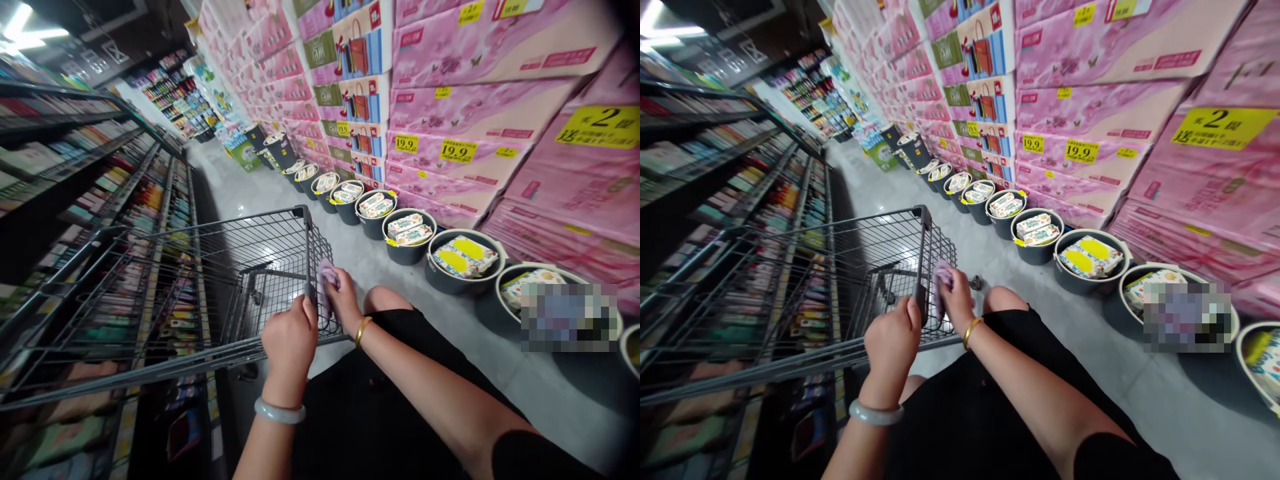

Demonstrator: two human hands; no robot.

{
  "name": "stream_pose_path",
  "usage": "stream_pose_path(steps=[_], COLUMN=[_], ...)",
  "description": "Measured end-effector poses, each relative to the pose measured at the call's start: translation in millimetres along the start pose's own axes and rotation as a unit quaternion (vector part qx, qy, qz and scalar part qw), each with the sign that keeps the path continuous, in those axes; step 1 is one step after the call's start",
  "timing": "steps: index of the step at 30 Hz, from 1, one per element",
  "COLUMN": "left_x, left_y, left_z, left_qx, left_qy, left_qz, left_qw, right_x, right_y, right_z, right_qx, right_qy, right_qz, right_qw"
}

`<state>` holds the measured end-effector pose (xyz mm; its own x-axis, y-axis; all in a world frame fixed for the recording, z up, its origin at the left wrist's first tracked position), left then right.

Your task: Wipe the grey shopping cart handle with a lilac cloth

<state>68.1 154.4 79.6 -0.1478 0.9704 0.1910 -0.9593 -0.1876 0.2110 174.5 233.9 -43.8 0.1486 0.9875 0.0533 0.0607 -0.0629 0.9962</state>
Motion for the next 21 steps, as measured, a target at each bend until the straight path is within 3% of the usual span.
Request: stream_pose_path(steps=[3,7,9,14,21], left_x=[-5.8,-13.6,-17.8,-32.5,-59.9], left_y=[3.4,8.2,9.9,12.7,19.3], left_z=[-0.2,1.0,1.1,2.1,6.3], left_qx=[-0.008,-0.017,-0.023,-0.034,-0.041], left_qy=[0.003,0.005,0.013,0.02,0.015], left_qz=[-0.007,-0.013,-0.014,-0.03,-0.036], left_qw=[1.0,1.0,1.0,0.999,0.998], right_x=[-2.1,-0.3,2.2,-5.1,-15.3], right_y=[-18.9,16.1,20.5,-10.9,50.8], right_z=[-2.1,-7.1,-7.1,-5.6,-5.2], right_qx=[0.007,0.022,0.022,-0.013,0.031], right_qy=[0.003,0.005,-0.003,-0.019,0.005], right_qz=[-0.045,0.038,0.048,-0.049,0.081], right_qw=[0.999,0.999,0.999,0.999,0.996])
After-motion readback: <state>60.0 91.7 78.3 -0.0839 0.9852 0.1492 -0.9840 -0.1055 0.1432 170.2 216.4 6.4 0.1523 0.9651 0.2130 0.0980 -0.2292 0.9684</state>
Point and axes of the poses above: each hand's wrist, its own x-axis towards the middle knuckle, its own z-axis out of the back of the hand, y = z × x, the point moved 9 cm from there along x, towards the middle knuckle, and after that the axes turned 5 degrees about -x, right-handed, at the moved point
